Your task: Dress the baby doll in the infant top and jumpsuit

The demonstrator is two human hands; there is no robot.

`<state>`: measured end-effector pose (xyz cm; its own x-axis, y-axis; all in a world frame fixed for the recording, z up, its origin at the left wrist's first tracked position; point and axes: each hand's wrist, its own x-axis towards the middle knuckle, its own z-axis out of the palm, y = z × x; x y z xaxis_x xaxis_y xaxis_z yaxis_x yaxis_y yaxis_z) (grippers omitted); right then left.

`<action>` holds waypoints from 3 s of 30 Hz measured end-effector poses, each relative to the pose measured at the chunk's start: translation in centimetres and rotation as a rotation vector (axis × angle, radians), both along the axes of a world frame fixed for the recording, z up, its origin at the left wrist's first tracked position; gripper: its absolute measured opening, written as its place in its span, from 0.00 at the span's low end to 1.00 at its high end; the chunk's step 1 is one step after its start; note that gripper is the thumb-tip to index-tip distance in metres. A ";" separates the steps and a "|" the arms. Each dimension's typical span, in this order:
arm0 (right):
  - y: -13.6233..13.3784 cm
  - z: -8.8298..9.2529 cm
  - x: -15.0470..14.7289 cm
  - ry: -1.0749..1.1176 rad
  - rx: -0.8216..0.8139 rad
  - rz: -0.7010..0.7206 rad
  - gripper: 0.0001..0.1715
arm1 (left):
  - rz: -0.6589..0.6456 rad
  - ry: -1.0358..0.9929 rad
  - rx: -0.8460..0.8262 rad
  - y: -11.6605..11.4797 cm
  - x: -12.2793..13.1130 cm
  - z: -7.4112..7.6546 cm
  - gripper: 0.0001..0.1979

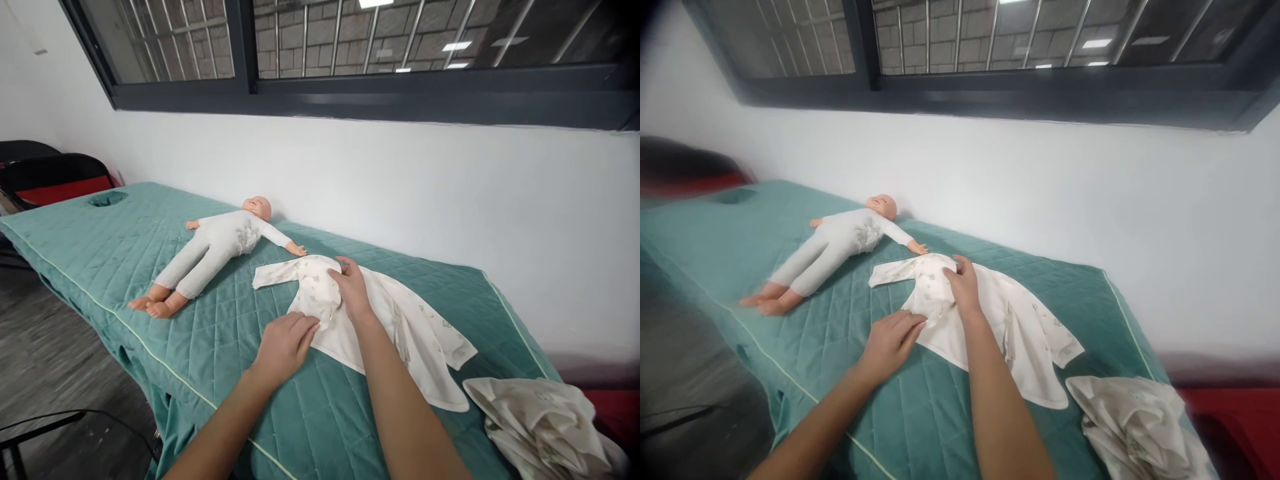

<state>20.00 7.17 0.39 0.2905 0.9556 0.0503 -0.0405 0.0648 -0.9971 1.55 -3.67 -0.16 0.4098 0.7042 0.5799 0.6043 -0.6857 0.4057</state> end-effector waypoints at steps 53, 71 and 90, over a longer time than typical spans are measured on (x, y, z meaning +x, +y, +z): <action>0.5 -0.1 1.4 -0.083 -0.183 0.040 0.26 | 0.248 0.143 -0.195 12.1 -2.2 -1.2 0.18; -0.2 0.1 2.0 0.245 -0.007 0.043 0.24 | 0.157 0.106 -0.233 11.4 -2.5 -0.5 0.13; -1.3 0.3 1.9 -0.875 -0.221 -0.200 0.22 | -0.153 0.065 -0.190 -0.9 -3.0 -0.1 0.28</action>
